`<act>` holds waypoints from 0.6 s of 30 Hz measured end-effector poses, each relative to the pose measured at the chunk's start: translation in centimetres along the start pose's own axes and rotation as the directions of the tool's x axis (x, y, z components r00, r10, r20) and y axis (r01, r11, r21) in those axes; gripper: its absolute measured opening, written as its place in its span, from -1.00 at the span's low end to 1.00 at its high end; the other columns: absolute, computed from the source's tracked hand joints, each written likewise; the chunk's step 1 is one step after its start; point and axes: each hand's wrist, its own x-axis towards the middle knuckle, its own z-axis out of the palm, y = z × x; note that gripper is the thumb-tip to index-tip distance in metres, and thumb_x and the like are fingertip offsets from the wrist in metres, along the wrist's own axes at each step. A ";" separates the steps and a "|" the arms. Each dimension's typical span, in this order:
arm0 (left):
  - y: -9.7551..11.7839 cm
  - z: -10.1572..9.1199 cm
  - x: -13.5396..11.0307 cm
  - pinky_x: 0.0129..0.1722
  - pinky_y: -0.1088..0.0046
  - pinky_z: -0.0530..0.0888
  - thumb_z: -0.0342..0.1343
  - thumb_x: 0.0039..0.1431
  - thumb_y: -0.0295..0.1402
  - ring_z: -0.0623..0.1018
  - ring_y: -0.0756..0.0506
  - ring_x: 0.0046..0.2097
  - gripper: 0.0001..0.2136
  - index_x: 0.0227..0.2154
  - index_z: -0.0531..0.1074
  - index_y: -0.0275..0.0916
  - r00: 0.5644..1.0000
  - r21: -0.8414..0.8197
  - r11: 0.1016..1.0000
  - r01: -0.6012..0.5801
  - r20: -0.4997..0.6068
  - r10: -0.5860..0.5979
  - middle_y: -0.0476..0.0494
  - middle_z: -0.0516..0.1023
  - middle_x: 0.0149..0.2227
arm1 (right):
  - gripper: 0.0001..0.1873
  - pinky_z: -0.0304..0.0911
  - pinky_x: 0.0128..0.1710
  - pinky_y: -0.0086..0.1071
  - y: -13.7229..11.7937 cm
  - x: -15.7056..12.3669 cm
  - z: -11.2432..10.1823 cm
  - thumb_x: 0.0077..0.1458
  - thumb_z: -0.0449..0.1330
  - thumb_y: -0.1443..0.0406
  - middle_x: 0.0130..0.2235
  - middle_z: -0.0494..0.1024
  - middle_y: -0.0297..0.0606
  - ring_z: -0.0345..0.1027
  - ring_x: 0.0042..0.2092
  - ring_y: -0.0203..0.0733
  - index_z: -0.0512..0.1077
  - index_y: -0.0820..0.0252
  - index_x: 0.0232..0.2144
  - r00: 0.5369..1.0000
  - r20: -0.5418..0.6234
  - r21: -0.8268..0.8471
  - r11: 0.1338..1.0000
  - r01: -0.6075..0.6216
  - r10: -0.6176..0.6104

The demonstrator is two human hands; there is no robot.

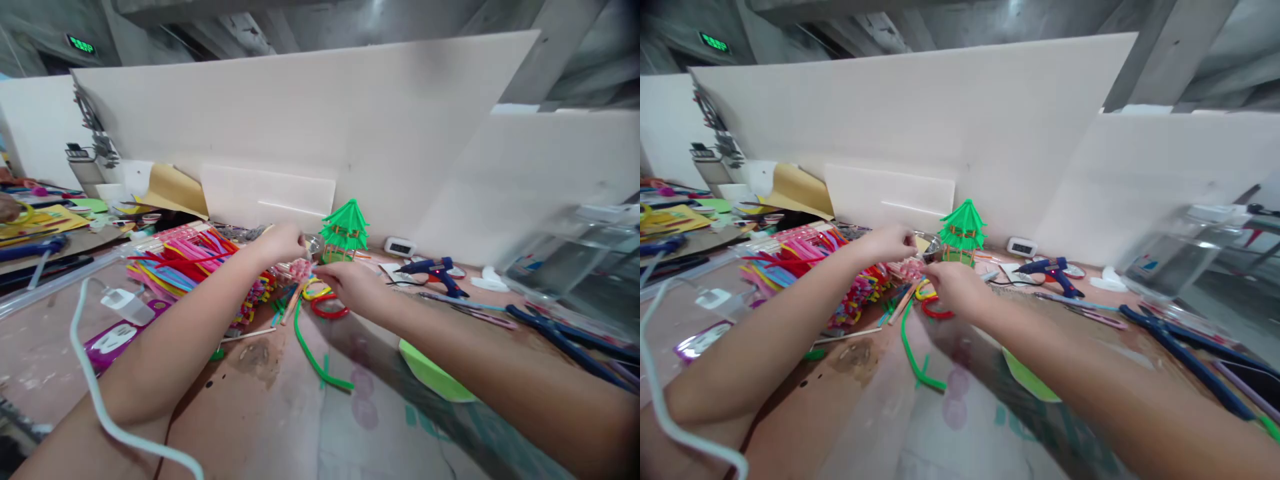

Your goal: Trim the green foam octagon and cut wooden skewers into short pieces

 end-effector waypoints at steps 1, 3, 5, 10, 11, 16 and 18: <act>0.2 0.2 0.1 -0.12 0.19 0.50 0.08 0.26 -0.27 0.51 -0.15 -0.08 -0.71 -0.03 0.38 -0.29 1.000 -0.017 1.000 -0.014 0.000 0.014 -0.20 0.46 -0.02 | -0.63 0.28 -0.21 -0.44 -0.2 1.4 0.8 0.27 -0.06 0.32 -0.11 0.61 -0.24 0.49 -0.14 -0.21 0.46 0.10 0.01 1.000 0.002 -0.013 1.000 -0.024 0.024; 0.4 0.5 0.3 -0.12 0.19 0.50 0.08 0.26 -0.27 0.51 -0.15 -0.08 -0.71 -0.03 0.38 -0.29 0.999 -0.047 0.998 -0.037 0.007 0.037 -0.20 0.46 -0.02 | -0.65 0.26 -0.31 -0.45 -0.2 3.5 2.3 0.25 -0.02 0.30 -0.22 0.64 -0.21 0.52 -0.23 -0.19 0.50 0.11 -0.05 0.998 0.022 -0.050 0.997 -0.059 0.060; 0.1 0.5 0.4 -0.12 0.19 0.50 0.08 0.26 -0.27 0.51 -0.15 -0.08 -0.71 -0.03 0.38 -0.29 0.998 -0.071 0.996 -0.058 0.034 0.060 -0.20 0.46 -0.02 | -0.69 0.23 -0.37 -0.43 0.0 4.6 3.5 0.21 0.04 0.23 -0.29 0.64 -0.16 0.52 -0.28 -0.14 0.53 0.14 -0.13 0.995 0.037 -0.089 0.992 -0.092 0.096; -1.7 -0.4 0.1 -0.10 0.17 0.50 0.08 0.26 -0.28 0.50 -0.15 -0.07 -0.71 -0.01 0.37 -0.29 0.987 -0.058 0.996 -0.061 0.144 0.069 -0.21 0.45 -0.01 | -0.71 0.20 -0.36 -0.39 -0.5 5.2 4.6 0.15 0.10 0.12 -0.27 0.62 -0.09 0.50 -0.22 -0.03 0.54 0.13 -0.23 0.988 0.024 -0.152 0.977 -0.148 0.153; -2.0 -0.5 0.0 -0.09 0.17 0.50 0.08 0.26 -0.28 0.50 -0.15 -0.06 -0.71 -0.01 0.37 -0.28 0.984 -0.043 0.997 -0.057 0.168 0.064 -0.21 0.44 0.00 | -0.71 0.20 -0.34 -0.38 -0.7 5.2 4.6 0.18 0.07 0.15 -0.26 0.62 -0.08 0.50 -0.21 -0.03 0.54 0.14 -0.25 0.987 0.019 -0.158 0.976 -0.152 0.157; -2.6 0.2 -0.1 -0.10 0.20 0.50 0.08 0.26 -0.28 0.50 -0.15 -0.07 -0.74 -0.03 0.40 -0.26 0.956 0.016 0.997 -0.072 0.285 0.064 -0.19 0.45 -0.01 | -0.67 0.15 -0.34 -0.40 -0.8 4.2 4.0 0.24 -0.02 0.21 -0.26 0.62 -0.12 0.48 -0.22 -0.11 0.54 0.14 -0.28 0.988 0.018 -0.162 0.975 -0.151 0.156; -2.6 0.8 0.2 -0.10 0.20 0.50 0.07 0.27 -0.28 0.51 -0.14 -0.07 -0.74 -0.04 0.39 -0.26 0.962 0.016 0.998 -0.066 0.265 0.059 -0.19 0.45 -0.01 | -0.65 0.11 -0.39 -0.41 -0.5 3.2 3.4 0.25 -0.02 0.18 -0.29 0.62 -0.14 0.47 -0.26 -0.14 0.54 0.14 -0.31 0.987 0.021 -0.151 0.976 -0.155 0.160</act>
